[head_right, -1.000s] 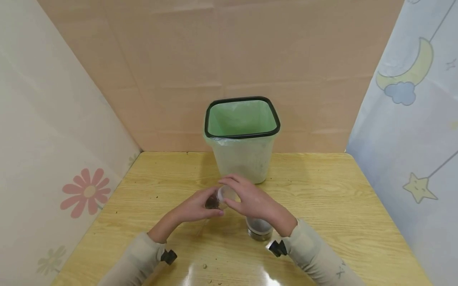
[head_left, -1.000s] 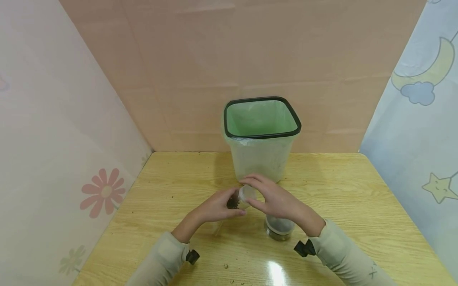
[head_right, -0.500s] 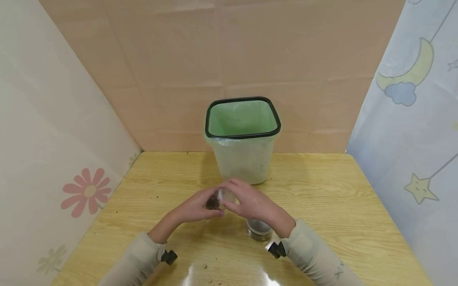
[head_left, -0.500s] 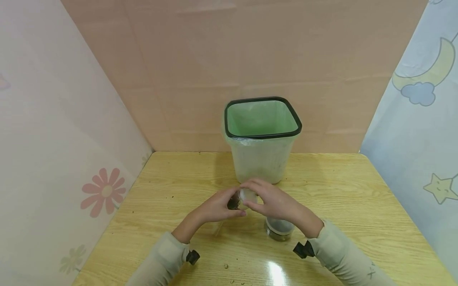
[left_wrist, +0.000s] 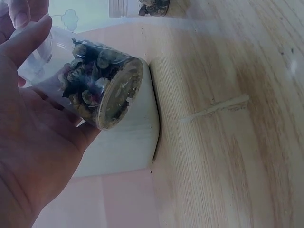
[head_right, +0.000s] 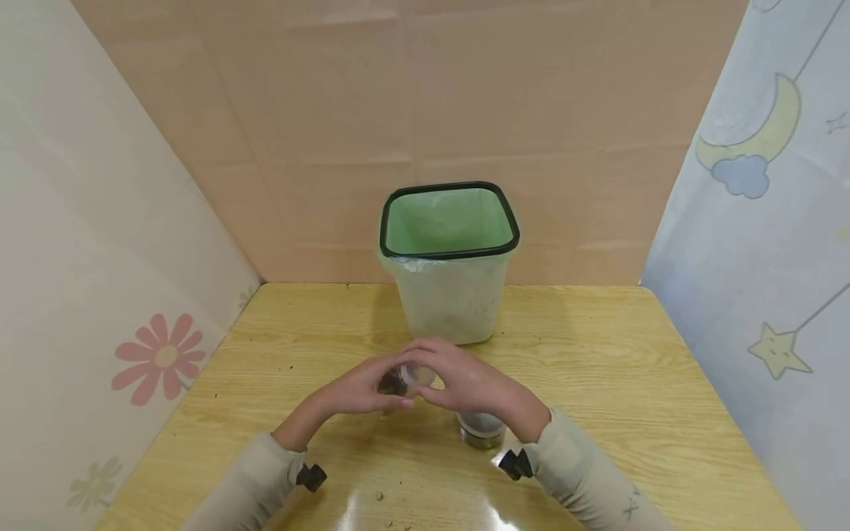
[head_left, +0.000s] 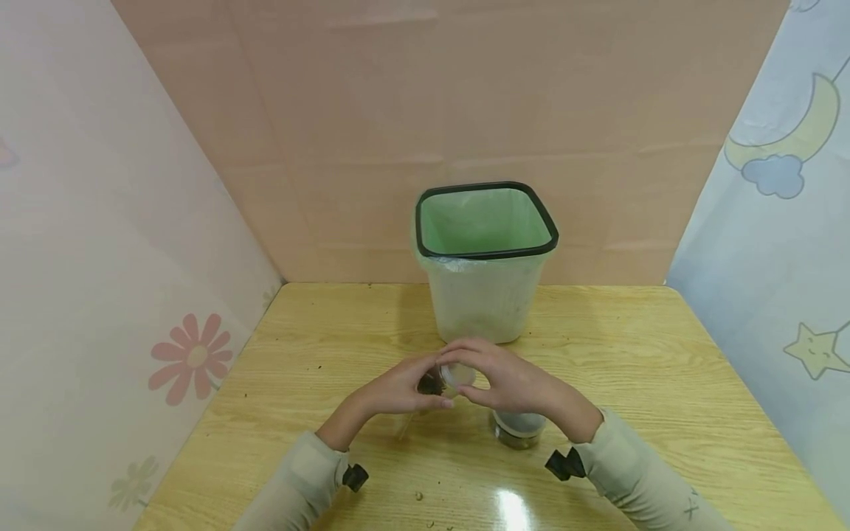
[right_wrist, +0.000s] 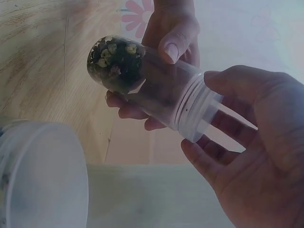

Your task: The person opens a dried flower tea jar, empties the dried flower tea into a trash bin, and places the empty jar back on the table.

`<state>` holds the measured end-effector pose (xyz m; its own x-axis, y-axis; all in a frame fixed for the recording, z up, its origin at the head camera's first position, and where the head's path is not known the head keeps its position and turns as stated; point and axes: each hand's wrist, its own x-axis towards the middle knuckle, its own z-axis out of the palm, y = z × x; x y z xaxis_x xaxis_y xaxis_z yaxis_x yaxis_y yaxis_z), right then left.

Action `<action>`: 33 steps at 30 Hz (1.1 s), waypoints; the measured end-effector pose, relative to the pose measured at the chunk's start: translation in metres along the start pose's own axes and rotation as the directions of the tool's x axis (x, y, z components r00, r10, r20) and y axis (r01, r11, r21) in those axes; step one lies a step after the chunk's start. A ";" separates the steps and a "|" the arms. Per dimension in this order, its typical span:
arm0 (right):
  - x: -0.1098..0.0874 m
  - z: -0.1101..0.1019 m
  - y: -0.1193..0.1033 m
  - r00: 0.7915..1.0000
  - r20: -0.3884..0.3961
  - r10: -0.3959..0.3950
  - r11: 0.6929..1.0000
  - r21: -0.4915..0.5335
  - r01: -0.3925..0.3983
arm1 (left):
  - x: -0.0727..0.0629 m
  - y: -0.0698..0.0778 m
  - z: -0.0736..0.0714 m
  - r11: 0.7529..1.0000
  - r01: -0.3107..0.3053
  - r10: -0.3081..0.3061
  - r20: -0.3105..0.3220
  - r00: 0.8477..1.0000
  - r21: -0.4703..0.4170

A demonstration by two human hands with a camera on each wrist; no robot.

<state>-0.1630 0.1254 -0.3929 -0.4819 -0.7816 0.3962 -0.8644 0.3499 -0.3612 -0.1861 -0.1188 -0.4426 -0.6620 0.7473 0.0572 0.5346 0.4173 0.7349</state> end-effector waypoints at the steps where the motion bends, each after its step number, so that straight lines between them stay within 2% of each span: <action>1: 0.000 0.000 0.000 1.000 0.001 -0.001 1.000 0.000 0.001 | 0.000 0.000 0.000 1.000 0.004 -0.004 0.003 1.000 -0.001; 4: -0.001 -0.001 0.000 1.000 0.009 0.019 1.000 0.004 -0.019 | 0.000 0.000 0.000 1.000 0.017 -0.017 0.004 1.000 -0.008; 8: -0.002 -0.005 -0.001 0.995 0.024 0.094 0.995 0.024 -0.095 | 0.000 0.000 0.000 0.999 0.051 -0.051 -0.019 0.999 -0.009; 14: 0.000 -0.008 -0.002 0.974 0.024 0.225 0.974 0.001 -0.225 | 0.002 -0.002 0.001 0.996 0.088 -0.088 -0.060 0.994 -0.005; 18: 0.001 -0.004 -0.001 0.965 0.010 0.261 0.965 -0.027 -0.261 | 0.003 0.000 0.001 0.995 0.104 -0.104 -0.069 0.992 0.005; 26: 0.001 -0.002 0.001 0.975 0.017 0.223 0.975 -0.016 -0.222 | 0.003 0.003 0.001 0.996 0.084 -0.082 -0.065 0.994 0.021; 33: 0.001 -0.002 0.001 0.995 0.015 0.095 0.995 -0.006 -0.095 | -0.001 0.000 0.000 1.000 0.012 -0.012 -0.031 0.999 -0.005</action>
<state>-0.1644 0.1255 -0.3910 -0.5597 -0.7522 0.3478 -0.8156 0.4257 -0.3919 -0.1856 -0.1195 -0.4426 -0.6846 0.7257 0.0690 0.5238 0.4239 0.7389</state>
